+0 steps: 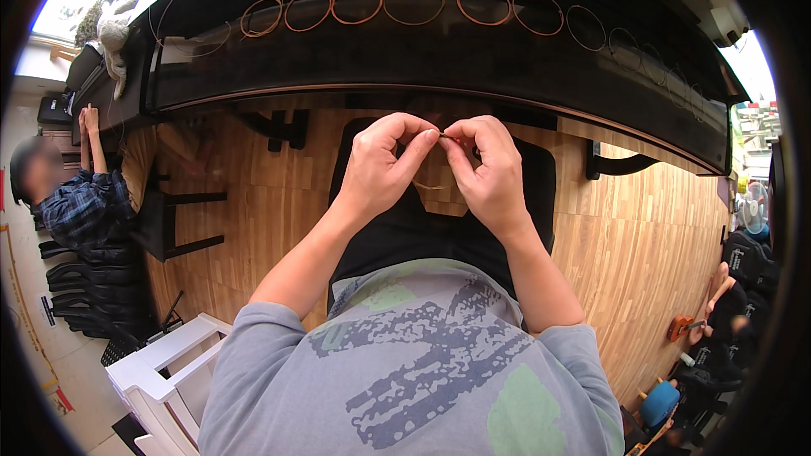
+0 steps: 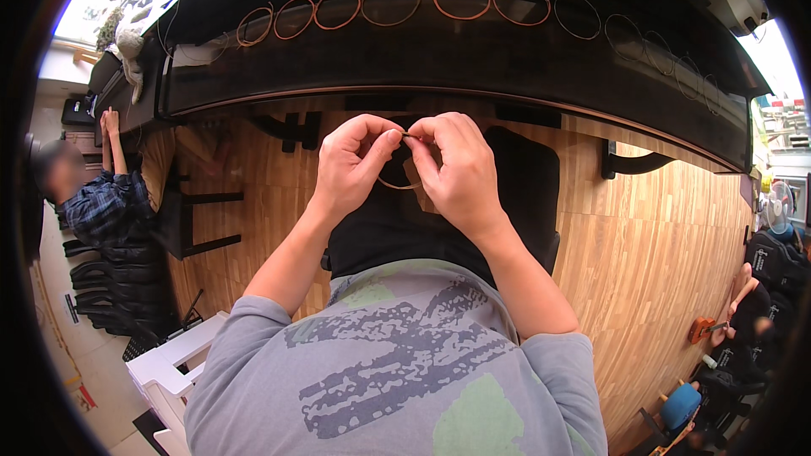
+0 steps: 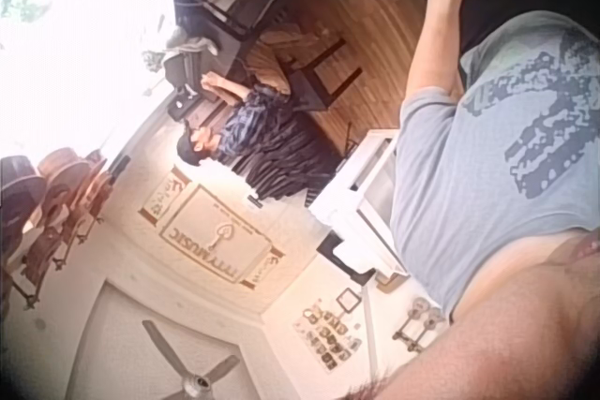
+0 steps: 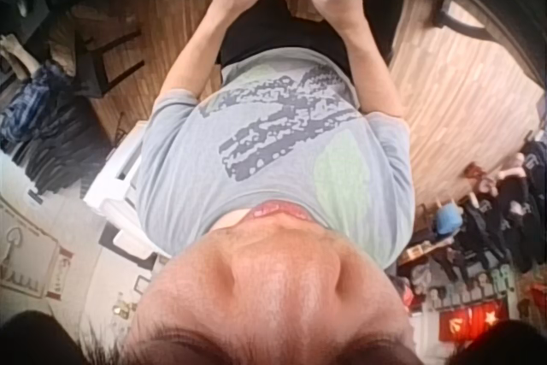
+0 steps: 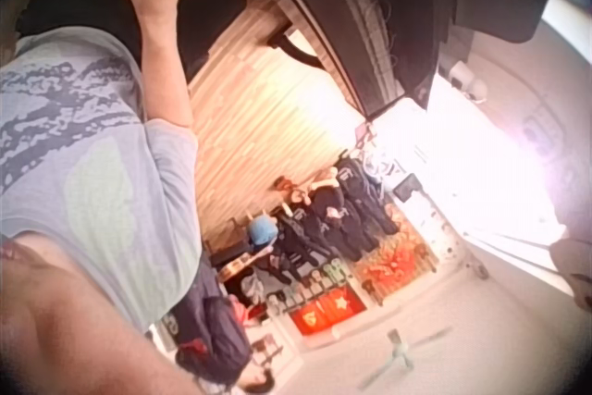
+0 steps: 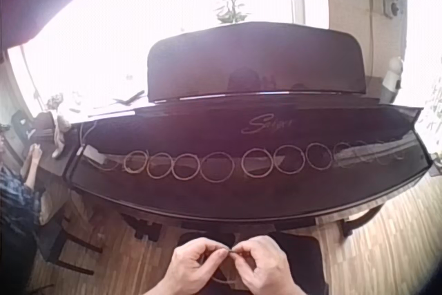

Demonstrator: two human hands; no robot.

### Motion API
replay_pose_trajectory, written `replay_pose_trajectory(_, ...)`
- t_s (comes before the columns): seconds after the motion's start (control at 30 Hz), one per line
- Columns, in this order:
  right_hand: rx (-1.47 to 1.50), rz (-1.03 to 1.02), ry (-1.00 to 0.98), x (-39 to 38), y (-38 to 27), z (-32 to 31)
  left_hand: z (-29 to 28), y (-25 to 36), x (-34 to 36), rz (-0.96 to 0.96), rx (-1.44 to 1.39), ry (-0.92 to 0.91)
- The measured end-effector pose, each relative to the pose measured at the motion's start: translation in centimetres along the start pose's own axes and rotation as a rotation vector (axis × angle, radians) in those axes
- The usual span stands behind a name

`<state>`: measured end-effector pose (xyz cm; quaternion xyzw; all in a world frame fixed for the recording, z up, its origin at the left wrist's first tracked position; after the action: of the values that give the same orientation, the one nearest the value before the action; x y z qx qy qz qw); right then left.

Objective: The person repeatedly bends and twists a thin copper wire into circular loops, placing each finished loop on the piano lid. The person handles the wire by hand, forming and adjusting the loops one at a time.

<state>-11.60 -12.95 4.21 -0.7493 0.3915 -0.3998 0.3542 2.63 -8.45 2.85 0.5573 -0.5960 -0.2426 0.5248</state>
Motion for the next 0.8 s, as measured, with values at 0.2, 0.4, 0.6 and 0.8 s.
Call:
replay_pose_trajectory(0.2, -0.086, -0.120, 0.062, 0.1, -0.3, 0.1, -0.4, 2.1, 0.8, 0.154, 0.171, -0.001)
replay_pose_trajectory(0.4, -0.024, 0.039, -0.030, 0.1, 0.2, 0.3, -0.7, 2.7, 1.1, 0.347, 0.342, -0.034)
replay_pose_trajectory(0.6, -0.098, -0.023, -0.207, 0.3, 0.1, 1.0, -0.8, 3.2, 1.8, 0.402, 0.458, -0.298)
replay_pose_trajectory(0.8, -0.083, -0.025, -0.260, 0.4, -0.4, 1.1, -0.7, -0.4, 1.8, -0.044, -0.030, -0.361)
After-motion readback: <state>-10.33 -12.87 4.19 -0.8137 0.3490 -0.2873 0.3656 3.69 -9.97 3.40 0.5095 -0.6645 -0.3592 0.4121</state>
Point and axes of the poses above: each hand's wrist, its own x-axis towards the middle knuckle, its own z-axis out of the palm, y = z × x, the point moved 7 cm from there along x, towards the middle knuckle, and after that the axes turned 9 degrees about z, right-handed, at the moved point
